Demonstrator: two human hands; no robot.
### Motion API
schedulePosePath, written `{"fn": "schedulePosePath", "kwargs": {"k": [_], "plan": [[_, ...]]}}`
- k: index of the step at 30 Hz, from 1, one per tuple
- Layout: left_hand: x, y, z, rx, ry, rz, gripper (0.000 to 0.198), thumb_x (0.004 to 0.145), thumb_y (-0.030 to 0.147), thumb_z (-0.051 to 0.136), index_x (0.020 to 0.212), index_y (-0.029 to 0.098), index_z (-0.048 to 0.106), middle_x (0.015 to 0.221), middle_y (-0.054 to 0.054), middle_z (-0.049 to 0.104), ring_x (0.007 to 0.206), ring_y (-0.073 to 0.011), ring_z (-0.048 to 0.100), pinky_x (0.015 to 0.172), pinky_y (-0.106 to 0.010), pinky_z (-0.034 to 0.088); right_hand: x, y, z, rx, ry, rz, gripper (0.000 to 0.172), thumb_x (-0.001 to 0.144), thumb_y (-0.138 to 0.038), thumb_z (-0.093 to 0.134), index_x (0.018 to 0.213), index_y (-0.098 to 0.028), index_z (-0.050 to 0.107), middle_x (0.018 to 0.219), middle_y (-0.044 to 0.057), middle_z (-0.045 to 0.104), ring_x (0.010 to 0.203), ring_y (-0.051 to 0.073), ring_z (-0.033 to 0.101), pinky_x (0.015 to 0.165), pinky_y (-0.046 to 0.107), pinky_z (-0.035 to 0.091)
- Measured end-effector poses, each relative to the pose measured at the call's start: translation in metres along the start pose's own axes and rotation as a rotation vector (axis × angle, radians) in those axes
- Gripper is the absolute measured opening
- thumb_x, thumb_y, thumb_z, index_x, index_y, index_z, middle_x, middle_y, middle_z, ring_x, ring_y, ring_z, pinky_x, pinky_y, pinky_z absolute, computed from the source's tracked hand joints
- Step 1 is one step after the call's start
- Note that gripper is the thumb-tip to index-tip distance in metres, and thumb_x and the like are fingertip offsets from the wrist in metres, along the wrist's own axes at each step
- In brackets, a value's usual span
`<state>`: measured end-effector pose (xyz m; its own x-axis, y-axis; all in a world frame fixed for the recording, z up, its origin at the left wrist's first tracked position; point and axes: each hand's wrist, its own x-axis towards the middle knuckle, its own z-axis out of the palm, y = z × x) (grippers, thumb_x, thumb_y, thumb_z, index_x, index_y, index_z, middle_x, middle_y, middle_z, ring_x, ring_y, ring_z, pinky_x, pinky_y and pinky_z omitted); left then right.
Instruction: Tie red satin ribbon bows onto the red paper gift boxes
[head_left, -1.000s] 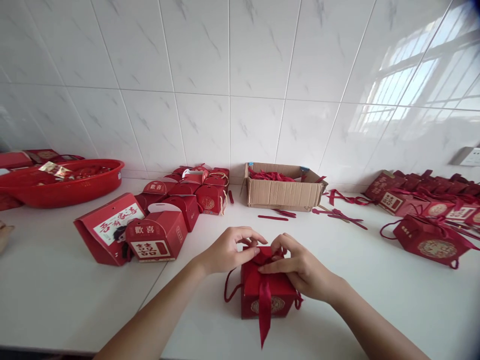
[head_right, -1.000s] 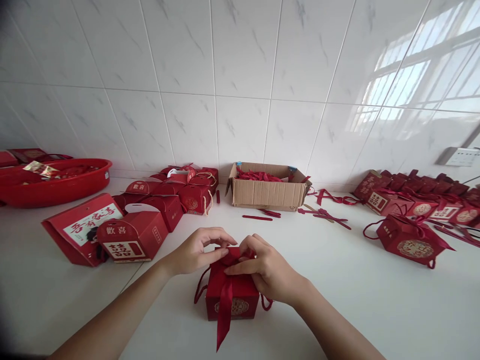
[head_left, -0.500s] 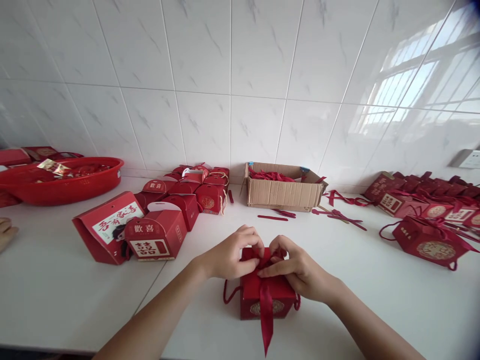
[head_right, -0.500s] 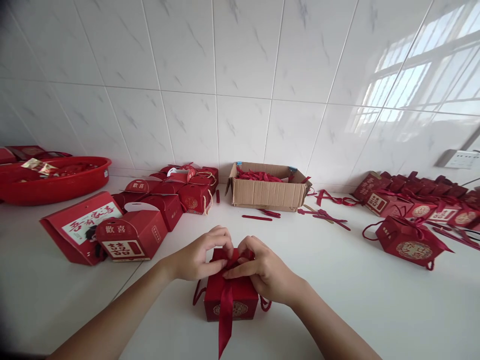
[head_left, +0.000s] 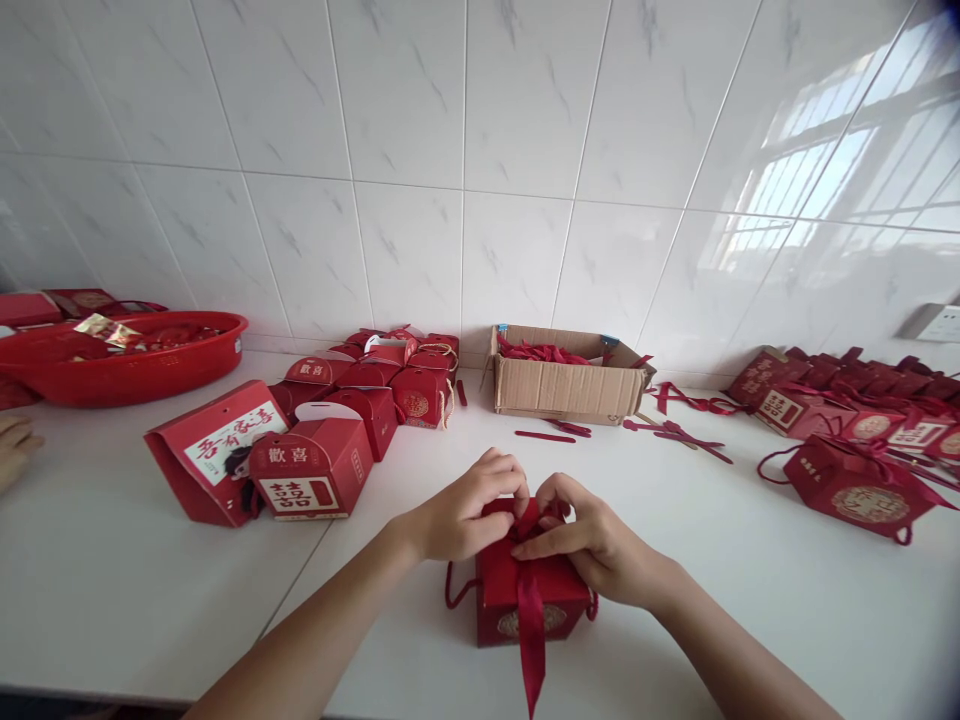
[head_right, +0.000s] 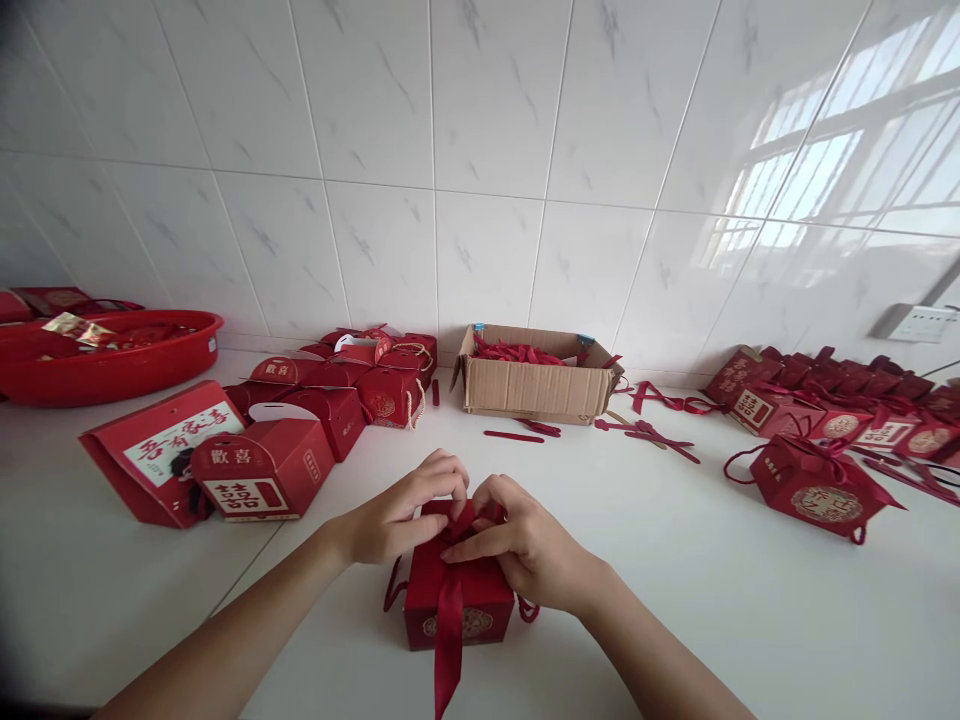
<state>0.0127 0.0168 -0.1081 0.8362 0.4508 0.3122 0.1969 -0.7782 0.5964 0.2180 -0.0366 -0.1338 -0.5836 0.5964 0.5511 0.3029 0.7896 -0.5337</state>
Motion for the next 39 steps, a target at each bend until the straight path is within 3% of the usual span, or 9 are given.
{"fn": "schedulePosePath", "kwargs": {"k": [9,23,31,39], "plan": [[0.0018,0.0003,0.0004,-0.038,-0.015,0.009,0.02,0.062,0.003,0.04,0.072,0.02,0.041,0.083,-0.001,0.049,0.088,-0.0185,0.04,0.086,-0.033,0.036,0.0014,-0.0015,0.0002,0.01,0.009,-0.01,0.04,0.088,-0.004,0.043,0.102,-0.028,0.072,0.095,0.008,0.049,0.092,0.015,0.053,0.076,0.029,0.052],[0.0019,0.0019,0.0001,0.035,-0.053,-0.027,0.012,0.064,0.009,0.04,0.069,0.02,0.037,0.09,-0.004,0.047,0.091,-0.0217,0.037,0.086,-0.039,0.034,-0.0001,-0.0003,0.0029,0.008,-0.009,0.01,0.043,0.086,-0.002,0.043,0.103,-0.028,0.072,0.096,0.008,0.047,0.094,0.015,0.052,0.078,0.029,0.051],[0.0045,0.0023,0.0032,-0.122,-0.013,-0.066,0.011,0.067,0.012,0.037,0.067,0.02,0.029,0.093,-0.005,0.049,0.095,-0.0221,0.038,0.092,-0.04,0.034,0.0002,-0.0004,0.0039,-0.034,0.009,-0.011,0.039,0.088,-0.005,0.043,0.1,-0.028,0.073,0.092,0.008,0.048,0.091,0.016,0.05,0.076,0.031,0.051],[0.0018,0.0035,-0.0003,-0.1,-0.051,-0.034,0.009,0.072,0.013,0.049,0.067,0.02,0.045,0.107,-0.006,0.054,0.116,-0.0258,0.034,0.098,-0.041,0.034,-0.0006,0.0003,0.0043,-0.037,0.005,-0.002,0.038,0.088,-0.008,0.046,0.101,-0.031,0.073,0.091,0.007,0.048,0.09,0.017,0.05,0.075,0.033,0.051]]}}
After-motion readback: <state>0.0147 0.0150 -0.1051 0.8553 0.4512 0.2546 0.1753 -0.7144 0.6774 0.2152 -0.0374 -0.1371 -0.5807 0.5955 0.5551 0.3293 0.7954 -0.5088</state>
